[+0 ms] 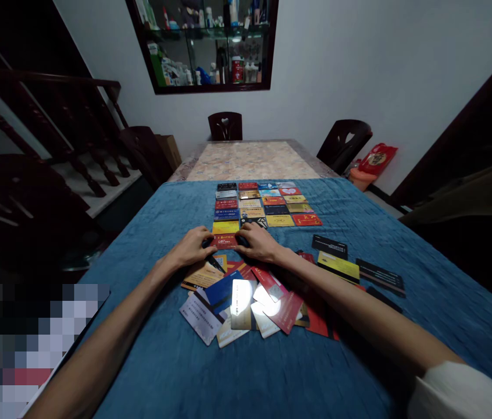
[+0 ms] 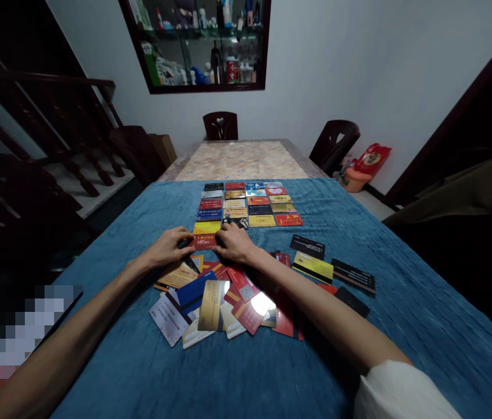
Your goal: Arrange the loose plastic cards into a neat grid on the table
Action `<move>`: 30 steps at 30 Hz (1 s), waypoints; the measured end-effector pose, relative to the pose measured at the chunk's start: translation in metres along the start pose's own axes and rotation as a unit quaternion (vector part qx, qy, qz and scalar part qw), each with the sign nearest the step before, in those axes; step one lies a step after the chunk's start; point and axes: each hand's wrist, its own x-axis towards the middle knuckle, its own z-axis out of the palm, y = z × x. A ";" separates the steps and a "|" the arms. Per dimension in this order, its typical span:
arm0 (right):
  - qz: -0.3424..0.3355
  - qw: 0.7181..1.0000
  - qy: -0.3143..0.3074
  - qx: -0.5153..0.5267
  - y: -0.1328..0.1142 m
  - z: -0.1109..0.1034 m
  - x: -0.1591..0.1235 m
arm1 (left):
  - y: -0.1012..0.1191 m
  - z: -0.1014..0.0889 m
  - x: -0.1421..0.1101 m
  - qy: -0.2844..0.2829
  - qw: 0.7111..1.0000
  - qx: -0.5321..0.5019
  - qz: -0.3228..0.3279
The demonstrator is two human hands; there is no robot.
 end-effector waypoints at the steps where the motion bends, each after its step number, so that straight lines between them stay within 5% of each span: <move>1: -0.001 1.000 0.001 -0.001 0.000 0.000 0.000 | 0.000 0.000 0.000 0.000 1.000 0.001 0.000; 21: -0.004 1.000 0.017 -0.009 -0.001 -0.016 -0.012 | 0.004 0.001 -0.008 0.036 0.997 0.053 0.050; 30: -0.004 0.996 0.066 -0.053 0.004 -0.032 -0.052 | 0.038 -0.005 -0.008 0.065 0.991 0.041 0.111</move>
